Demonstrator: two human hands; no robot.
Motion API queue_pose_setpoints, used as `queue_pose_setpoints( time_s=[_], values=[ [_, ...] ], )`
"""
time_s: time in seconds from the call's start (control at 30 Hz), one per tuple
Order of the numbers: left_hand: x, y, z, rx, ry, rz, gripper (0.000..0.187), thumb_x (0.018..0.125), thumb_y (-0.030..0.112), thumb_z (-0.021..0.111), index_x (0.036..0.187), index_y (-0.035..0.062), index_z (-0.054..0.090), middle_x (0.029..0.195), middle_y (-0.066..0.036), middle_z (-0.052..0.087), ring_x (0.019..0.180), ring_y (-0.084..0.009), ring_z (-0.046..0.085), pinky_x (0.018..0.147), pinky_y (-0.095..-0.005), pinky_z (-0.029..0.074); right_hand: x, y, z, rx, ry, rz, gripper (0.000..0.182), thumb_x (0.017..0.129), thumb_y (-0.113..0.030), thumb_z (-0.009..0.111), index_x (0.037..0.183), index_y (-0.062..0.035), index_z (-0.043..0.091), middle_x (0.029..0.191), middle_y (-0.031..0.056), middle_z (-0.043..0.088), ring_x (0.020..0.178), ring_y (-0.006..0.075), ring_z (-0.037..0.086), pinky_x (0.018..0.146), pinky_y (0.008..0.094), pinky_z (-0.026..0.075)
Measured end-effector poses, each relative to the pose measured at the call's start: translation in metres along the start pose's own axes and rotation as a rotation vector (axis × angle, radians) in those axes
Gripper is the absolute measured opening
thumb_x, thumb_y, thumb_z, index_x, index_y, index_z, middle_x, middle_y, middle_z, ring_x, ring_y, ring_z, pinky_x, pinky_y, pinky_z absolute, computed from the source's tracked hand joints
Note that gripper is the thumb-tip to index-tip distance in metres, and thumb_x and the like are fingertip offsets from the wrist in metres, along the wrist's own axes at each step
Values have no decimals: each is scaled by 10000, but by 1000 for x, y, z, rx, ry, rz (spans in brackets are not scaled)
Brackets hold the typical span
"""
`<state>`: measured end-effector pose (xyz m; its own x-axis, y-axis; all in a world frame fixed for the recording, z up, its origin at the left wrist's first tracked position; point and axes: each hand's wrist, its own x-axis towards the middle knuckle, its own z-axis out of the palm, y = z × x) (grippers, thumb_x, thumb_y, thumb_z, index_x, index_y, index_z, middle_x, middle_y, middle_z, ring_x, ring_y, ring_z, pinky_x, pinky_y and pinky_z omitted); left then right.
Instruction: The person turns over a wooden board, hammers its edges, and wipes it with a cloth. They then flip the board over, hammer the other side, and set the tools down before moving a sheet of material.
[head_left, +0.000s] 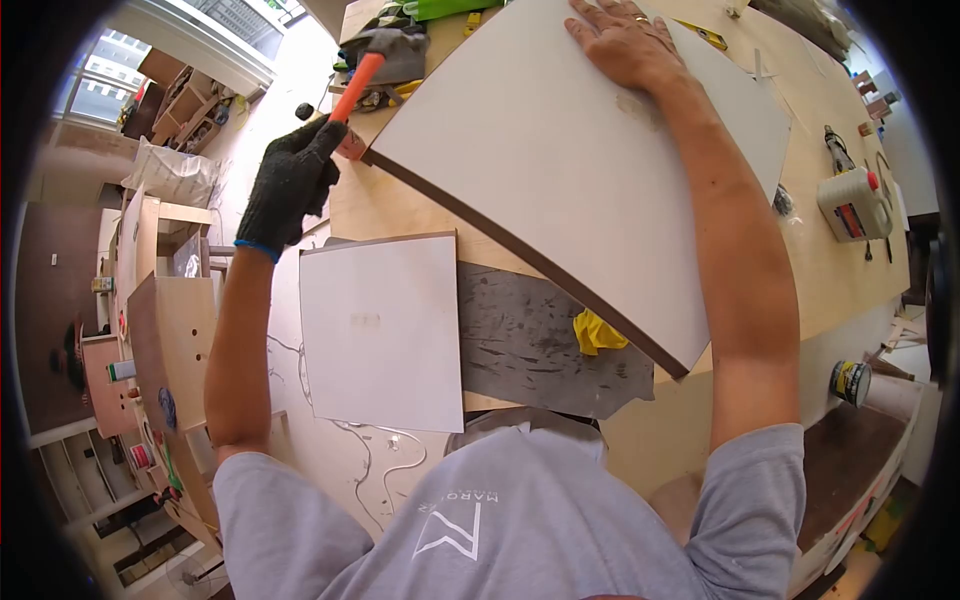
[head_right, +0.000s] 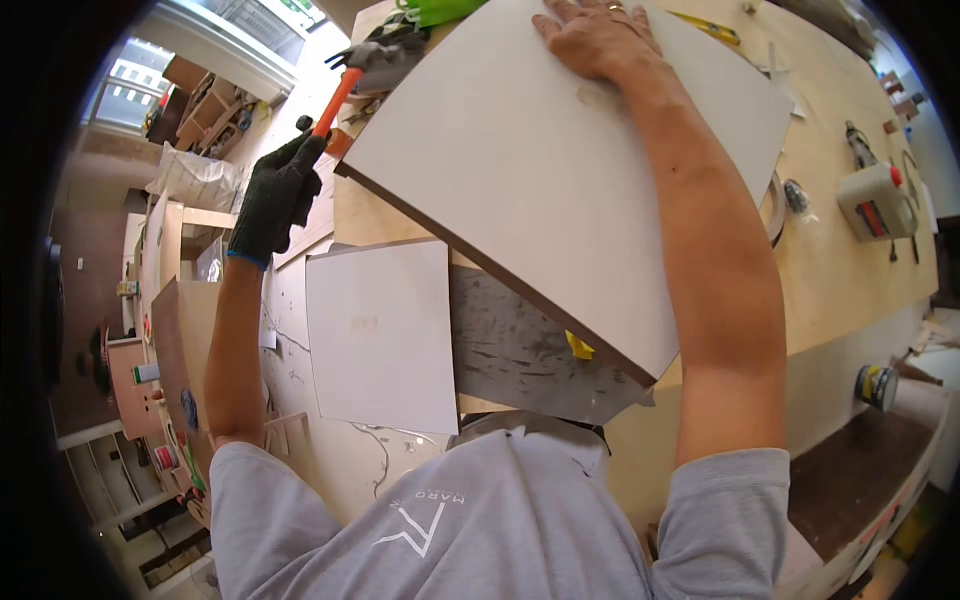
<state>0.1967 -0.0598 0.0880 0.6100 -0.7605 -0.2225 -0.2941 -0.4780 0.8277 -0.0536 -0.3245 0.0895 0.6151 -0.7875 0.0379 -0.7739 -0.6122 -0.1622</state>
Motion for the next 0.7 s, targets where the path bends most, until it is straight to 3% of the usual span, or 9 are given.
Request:
queue_pose_setpoints(
  time_s=[0.33,0.43,0.53,0.63,0.7],
  values=[
    [-23,-14,-14,49,2,-35,432,964,338,617,1294,59,606,573,9,515,383,-42,396,333,-221,301,0,2,-1,-16,6,5,583,1006,-459,312,1512,-170,323,1587,140,245,1468,335,198,1199,495,135],
    [-25,-21,-12,-59,156,3,399,966,337,616,1254,62,634,569,12,511,373,-40,379,328,-223,290,2,1,0,-22,13,-11,583,1006,-459,314,1509,-166,330,1585,143,249,1466,337,204,1197,497,142],
    [-46,-14,-19,52,28,-73,406,970,343,609,1260,61,625,571,18,505,369,-37,376,325,-223,290,2,4,-1,-45,24,-18,580,1007,-458,314,1507,-165,334,1584,147,250,1465,341,207,1195,500,148],
    [-43,-23,-22,-73,134,-25,436,940,332,654,1270,50,623,588,-4,526,393,-51,408,343,-225,320,3,4,-1,-57,28,-29,577,1008,-456,314,1504,-164,338,1582,150,252,1463,344,210,1193,503,155],
    [-56,-21,-22,40,102,-80,436,940,331,654,1271,49,622,586,-6,529,392,-51,408,338,-229,329,4,8,-1,-68,33,-32,575,1008,-455,315,1502,-163,341,1581,152,252,1462,346,212,1191,505,159]
  ],
)
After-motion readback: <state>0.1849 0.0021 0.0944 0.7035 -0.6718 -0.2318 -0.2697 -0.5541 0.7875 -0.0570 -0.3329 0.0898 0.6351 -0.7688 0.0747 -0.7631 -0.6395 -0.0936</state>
